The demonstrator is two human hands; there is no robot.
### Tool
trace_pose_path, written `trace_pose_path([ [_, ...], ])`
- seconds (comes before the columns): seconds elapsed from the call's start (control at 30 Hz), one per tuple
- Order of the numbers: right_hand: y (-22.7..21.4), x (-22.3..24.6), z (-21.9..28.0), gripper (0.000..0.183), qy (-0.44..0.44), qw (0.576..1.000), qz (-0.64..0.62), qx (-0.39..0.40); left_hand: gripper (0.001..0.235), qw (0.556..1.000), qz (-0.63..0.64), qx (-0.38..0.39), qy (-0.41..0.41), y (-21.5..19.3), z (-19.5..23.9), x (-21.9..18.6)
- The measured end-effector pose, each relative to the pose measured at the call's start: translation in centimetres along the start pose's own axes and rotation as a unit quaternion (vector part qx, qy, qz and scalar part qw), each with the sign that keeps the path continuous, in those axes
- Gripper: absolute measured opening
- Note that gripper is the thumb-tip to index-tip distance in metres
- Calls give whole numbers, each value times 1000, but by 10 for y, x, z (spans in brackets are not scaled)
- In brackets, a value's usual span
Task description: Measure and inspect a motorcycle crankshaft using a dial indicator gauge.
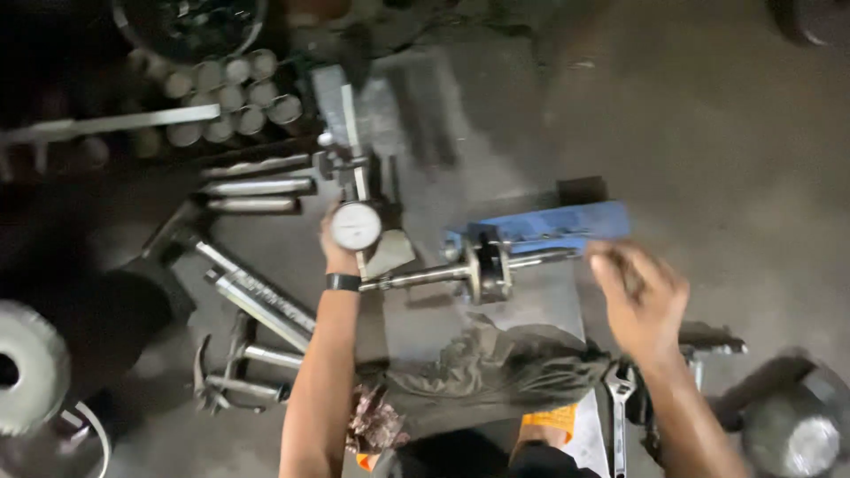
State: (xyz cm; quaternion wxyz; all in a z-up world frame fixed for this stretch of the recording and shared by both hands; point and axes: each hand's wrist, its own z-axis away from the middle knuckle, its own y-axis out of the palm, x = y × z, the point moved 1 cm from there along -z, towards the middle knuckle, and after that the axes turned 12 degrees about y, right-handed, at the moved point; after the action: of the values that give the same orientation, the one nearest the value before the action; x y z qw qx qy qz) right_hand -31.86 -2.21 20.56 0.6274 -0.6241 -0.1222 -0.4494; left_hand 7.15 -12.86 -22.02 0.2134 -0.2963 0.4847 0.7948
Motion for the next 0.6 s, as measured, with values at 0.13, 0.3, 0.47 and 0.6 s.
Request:
trace_pose_path([
  [0.13,3,-41,-31,15,-10,997,-79,2,40,988,-134,71,8,8,1,9],
  [0.3,30,-59,-45,27,98,989,-14,107,33,940,-316,111,69,23,23,-61],
  [0.47,41,-54,-42,36,233,942,-107,218,66,653,-566,295,408,159,45,-153],
  [0.6,46,-62,-41,38,188,944,-126,238,47,841,-436,279,156,125,-6,-111],
])
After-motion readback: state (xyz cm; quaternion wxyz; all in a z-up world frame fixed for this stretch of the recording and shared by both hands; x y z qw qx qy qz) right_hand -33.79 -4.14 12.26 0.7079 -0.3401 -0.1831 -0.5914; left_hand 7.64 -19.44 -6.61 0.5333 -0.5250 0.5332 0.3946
